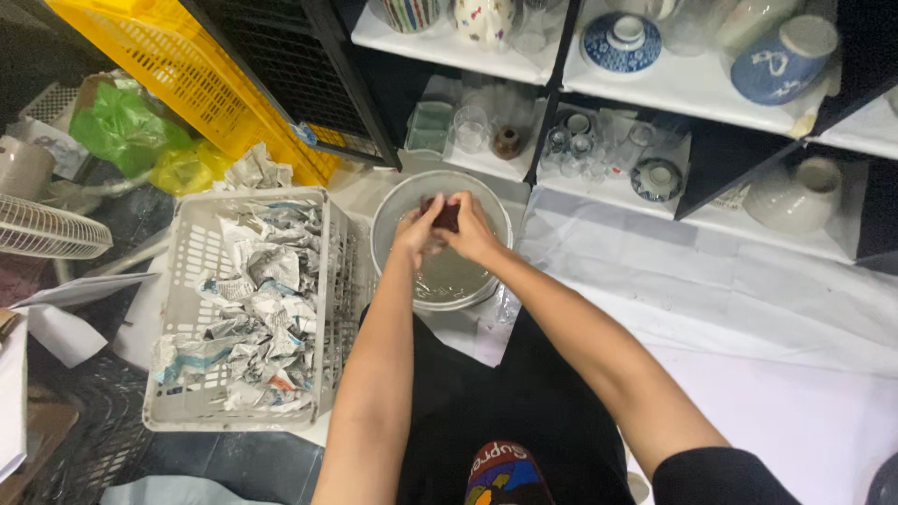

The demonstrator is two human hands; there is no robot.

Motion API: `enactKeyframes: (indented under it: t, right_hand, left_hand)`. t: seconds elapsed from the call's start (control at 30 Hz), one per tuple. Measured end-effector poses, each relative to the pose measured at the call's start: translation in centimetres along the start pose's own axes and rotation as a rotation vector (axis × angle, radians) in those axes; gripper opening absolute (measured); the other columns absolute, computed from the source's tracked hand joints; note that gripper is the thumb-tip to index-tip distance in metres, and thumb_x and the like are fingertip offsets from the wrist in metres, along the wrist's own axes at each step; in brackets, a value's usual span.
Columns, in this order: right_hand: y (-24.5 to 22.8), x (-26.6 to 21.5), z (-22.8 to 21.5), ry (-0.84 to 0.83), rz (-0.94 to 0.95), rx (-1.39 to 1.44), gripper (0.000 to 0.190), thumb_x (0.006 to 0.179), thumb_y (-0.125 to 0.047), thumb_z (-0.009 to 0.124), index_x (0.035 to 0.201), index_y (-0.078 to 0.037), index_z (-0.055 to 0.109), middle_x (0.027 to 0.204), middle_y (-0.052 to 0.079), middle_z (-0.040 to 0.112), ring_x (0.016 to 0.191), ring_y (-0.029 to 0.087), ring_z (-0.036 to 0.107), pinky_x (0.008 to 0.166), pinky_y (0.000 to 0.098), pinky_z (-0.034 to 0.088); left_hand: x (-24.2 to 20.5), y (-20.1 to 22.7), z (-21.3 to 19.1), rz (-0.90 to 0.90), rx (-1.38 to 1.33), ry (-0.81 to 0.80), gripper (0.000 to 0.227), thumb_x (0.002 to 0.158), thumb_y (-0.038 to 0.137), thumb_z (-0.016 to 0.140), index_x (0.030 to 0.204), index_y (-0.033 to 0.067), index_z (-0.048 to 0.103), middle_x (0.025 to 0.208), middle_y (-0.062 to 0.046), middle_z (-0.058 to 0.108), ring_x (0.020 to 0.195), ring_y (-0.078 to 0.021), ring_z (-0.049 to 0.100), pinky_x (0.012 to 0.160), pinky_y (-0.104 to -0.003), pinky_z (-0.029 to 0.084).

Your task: The person sits on the floor and wipes various ceramic and glass items with a cloth. They handle a white cup, a blue and white bowl, and a clear glass, wiping each item thoroughly before placing it back on the shelf.

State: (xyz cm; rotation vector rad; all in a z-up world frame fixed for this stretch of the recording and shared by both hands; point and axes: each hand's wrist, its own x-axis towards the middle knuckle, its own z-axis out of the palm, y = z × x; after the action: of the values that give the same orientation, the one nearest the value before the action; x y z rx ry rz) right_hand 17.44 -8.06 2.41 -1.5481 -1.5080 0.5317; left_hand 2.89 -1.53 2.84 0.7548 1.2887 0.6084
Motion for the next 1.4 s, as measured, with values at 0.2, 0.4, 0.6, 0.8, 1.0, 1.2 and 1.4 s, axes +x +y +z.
enactKeyframes:
  t: [0.2, 0.4, 0.6, 0.8, 1.0, 1.2, 1.4]
  right_hand:
    - [-2.2, -0.2, -3.6, -0.018, -0.030, 0.019, 0.024, 0.085, -0.016, 0.081, 0.101, -0.004, 0.068, 0.106, 0.019, 0.068, 0.100, 0.039, 0.067, 0.085, 0.0440, 0.053]
    - [-4.7, -0.4, -6.3, 0.071, 0.099, 0.079, 0.015, 0.093, -0.015, 0.073, 0.102, -0.003, 0.071, 0.102, 0.018, 0.075, 0.094, 0.034, 0.074, 0.081, 0.0381, 0.056]
    - [-2.8, 1.2, -6.9, 0.213, 0.113, 0.345, 0.020, 0.101, -0.019, 0.064, 0.111, -0.002, 0.061, 0.089, 0.008, 0.070, 0.081, 0.013, 0.063, 0.072, 0.0309, 0.050]
    - [-0.7, 2.4, -6.5, 0.225, 0.317, 0.552, 0.030, 0.116, -0.026, 0.060, 0.107, 0.002, 0.065, 0.088, 0.003, 0.064, 0.082, 0.009, 0.054, 0.075, 0.0285, 0.047]
    - [-2.0, 1.8, -11.8, -0.079, 0.162, 0.163, 0.041, 0.082, -0.035, 0.079, 0.104, -0.001, 0.070, 0.095, 0.007, 0.075, 0.087, 0.012, 0.071, 0.078, 0.0284, 0.055]
    - [-4.1, 1.7, -17.8, -0.115, 0.394, 0.553, 0.042, 0.103, -0.042, 0.059, 0.107, -0.004, 0.075, 0.093, 0.003, 0.076, 0.084, 0.012, 0.068, 0.076, 0.0290, 0.056]
    - [-6.3, 2.2, -18.5, 0.093, 0.193, 0.830, 0.036, 0.107, -0.039, 0.054, 0.114, -0.007, 0.069, 0.101, -0.005, 0.070, 0.091, 0.004, 0.062, 0.083, 0.0235, 0.052]
  left_hand:
    - [-3.4, 0.0, 0.3, 0.015, -0.121, -0.044, 0.089, 0.072, 0.041, 0.088, 0.146, 0.0156, 0.043, 0.111, -0.013, 0.069, 0.081, -0.0244, 0.070, 0.067, -0.036, 0.057]
    - [-3.4, -0.1, 0.1, 0.243, 0.138, -0.054, 0.068, 0.080, 0.039, 0.091, 0.131, 0.0018, 0.064, 0.109, -0.009, 0.068, 0.088, -0.0174, 0.061, 0.073, -0.032, 0.048]
    - [-6.1, 2.1, 0.0, 0.215, -0.172, -0.194, 0.039, 0.083, 0.017, 0.080, 0.114, 0.0036, 0.063, 0.103, -0.008, 0.071, 0.090, -0.0178, 0.070, 0.075, -0.032, 0.058]
    - [-5.2, 1.0, 1.2, 0.386, 0.039, -0.170, 0.043, 0.083, 0.006, 0.067, 0.125, 0.0143, 0.065, 0.105, -0.005, 0.072, 0.082, -0.0168, 0.066, 0.066, -0.030, 0.054]
    - [-1.6, 0.7, -0.7, 0.600, 0.400, -0.237, 0.026, 0.101, 0.024, 0.074, 0.115, 0.0034, 0.081, 0.118, -0.012, 0.069, 0.104, -0.0164, 0.060, 0.087, -0.031, 0.049]
    - [-4.7, 5.2, -1.3, 0.419, 0.323, -0.549, 0.037, 0.092, 0.021, 0.071, 0.128, 0.0124, 0.071, 0.133, 0.004, 0.068, 0.119, -0.0071, 0.062, 0.105, -0.027, 0.046]
    - [-7.0, 7.4, 2.5, 0.515, 0.297, -0.478, 0.023, 0.095, 0.016, 0.069, 0.115, 0.0060, 0.075, 0.110, -0.001, 0.073, 0.104, -0.0112, 0.064, 0.098, -0.028, 0.047]
